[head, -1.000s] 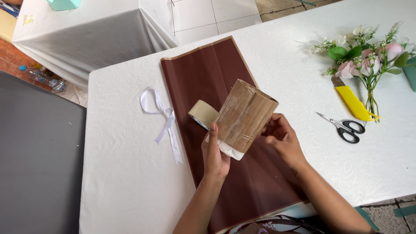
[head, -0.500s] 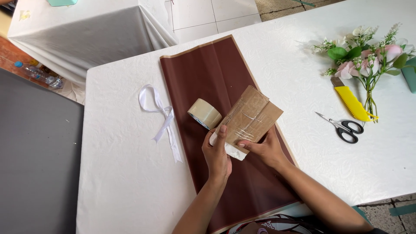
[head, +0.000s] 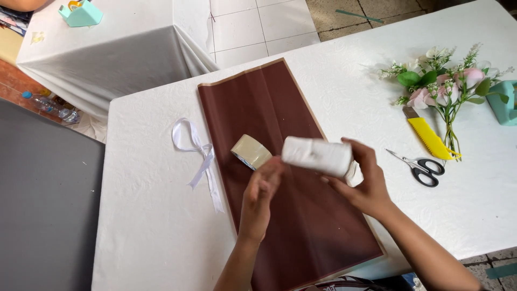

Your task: Preparing a base for a bouquet by wrapping a foam block with cardboard and securing it with tape.

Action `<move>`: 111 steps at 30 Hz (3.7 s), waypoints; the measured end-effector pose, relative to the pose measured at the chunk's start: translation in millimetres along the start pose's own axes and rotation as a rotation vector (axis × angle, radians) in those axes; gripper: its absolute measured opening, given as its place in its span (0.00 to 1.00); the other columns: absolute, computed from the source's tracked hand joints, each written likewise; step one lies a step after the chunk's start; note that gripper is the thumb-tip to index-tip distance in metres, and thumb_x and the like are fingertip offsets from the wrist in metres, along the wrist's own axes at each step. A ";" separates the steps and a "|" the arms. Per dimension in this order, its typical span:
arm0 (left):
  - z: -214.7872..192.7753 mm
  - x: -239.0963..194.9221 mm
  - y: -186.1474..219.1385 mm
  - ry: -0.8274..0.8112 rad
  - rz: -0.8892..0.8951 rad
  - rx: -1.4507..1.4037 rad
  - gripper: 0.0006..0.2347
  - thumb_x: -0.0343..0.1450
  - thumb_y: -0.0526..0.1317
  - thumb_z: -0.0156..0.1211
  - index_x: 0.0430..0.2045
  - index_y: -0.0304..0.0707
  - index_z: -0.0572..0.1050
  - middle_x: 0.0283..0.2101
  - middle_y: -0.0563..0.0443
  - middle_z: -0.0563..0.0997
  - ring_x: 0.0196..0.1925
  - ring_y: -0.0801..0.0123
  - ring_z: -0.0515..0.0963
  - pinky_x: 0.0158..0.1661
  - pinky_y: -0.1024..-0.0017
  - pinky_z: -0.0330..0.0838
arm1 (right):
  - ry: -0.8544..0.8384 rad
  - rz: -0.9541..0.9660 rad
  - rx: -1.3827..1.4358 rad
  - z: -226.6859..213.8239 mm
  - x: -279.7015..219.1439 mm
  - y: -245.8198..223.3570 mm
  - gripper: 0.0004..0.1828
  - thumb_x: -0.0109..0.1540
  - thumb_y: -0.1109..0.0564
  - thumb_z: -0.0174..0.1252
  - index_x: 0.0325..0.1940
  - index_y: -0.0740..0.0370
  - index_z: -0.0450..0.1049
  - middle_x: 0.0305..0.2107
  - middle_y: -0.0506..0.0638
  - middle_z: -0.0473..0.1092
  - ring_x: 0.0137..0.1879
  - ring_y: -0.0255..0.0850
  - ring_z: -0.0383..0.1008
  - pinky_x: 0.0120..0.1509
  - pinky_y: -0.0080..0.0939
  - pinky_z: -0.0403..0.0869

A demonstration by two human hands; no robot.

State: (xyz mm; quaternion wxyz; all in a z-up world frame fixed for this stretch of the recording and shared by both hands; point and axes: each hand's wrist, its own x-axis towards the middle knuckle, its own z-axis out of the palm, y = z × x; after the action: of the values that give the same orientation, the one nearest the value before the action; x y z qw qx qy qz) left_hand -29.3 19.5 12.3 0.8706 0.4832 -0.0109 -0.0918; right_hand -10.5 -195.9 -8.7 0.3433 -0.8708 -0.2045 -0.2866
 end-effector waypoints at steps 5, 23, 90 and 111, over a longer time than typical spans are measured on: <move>22.5 -9.8 1.9 -0.080 0.036 0.564 0.41 0.53 0.51 0.69 0.56 0.28 0.55 0.55 0.30 0.64 0.60 0.39 0.60 0.55 0.44 0.56 | -0.139 0.705 0.960 0.0 -8.0 -12.6 0.29 0.42 0.72 0.63 0.46 0.67 0.68 0.28 0.57 0.73 0.30 0.43 0.71 0.36 0.45 0.69; -0.9 7.4 -58.6 -0.146 0.692 0.560 0.23 0.53 0.41 0.73 0.37 0.32 0.70 0.42 0.44 0.77 0.52 0.50 0.73 0.60 0.57 0.49 | -0.082 0.085 0.848 44.3 -38.3 -1.6 0.34 0.47 0.49 0.66 0.49 0.67 0.62 0.50 0.68 0.59 0.60 0.59 0.58 0.61 0.56 0.57; -241.8 12.3 109.4 0.705 -0.529 1.742 0.44 0.46 0.44 0.76 0.58 0.39 0.59 0.48 0.34 0.61 0.52 0.29 0.64 0.48 0.40 0.59 | -0.388 1.162 0.353 11.3 42.1 -51.9 0.36 0.48 0.49 0.65 0.51 0.77 0.66 0.47 0.73 0.62 0.51 0.66 0.66 0.46 0.63 0.69; -192.0 80.6 16.3 0.656 0.403 1.319 0.06 0.63 0.27 0.53 0.31 0.31 0.72 0.31 0.36 0.74 0.36 0.39 0.75 0.38 0.57 0.69 | -0.426 1.255 0.652 20.2 35.0 -41.4 0.29 0.48 0.55 0.64 0.48 0.78 0.68 0.34 0.70 0.64 0.42 0.58 0.66 0.38 0.59 0.69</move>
State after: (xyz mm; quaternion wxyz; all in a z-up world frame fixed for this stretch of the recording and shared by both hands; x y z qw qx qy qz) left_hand 73.1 175.3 -81.9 0.3603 0.8943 0.1076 0.2427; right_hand 0.2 -147.7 21.4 0.6370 -0.7144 0.1949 0.2141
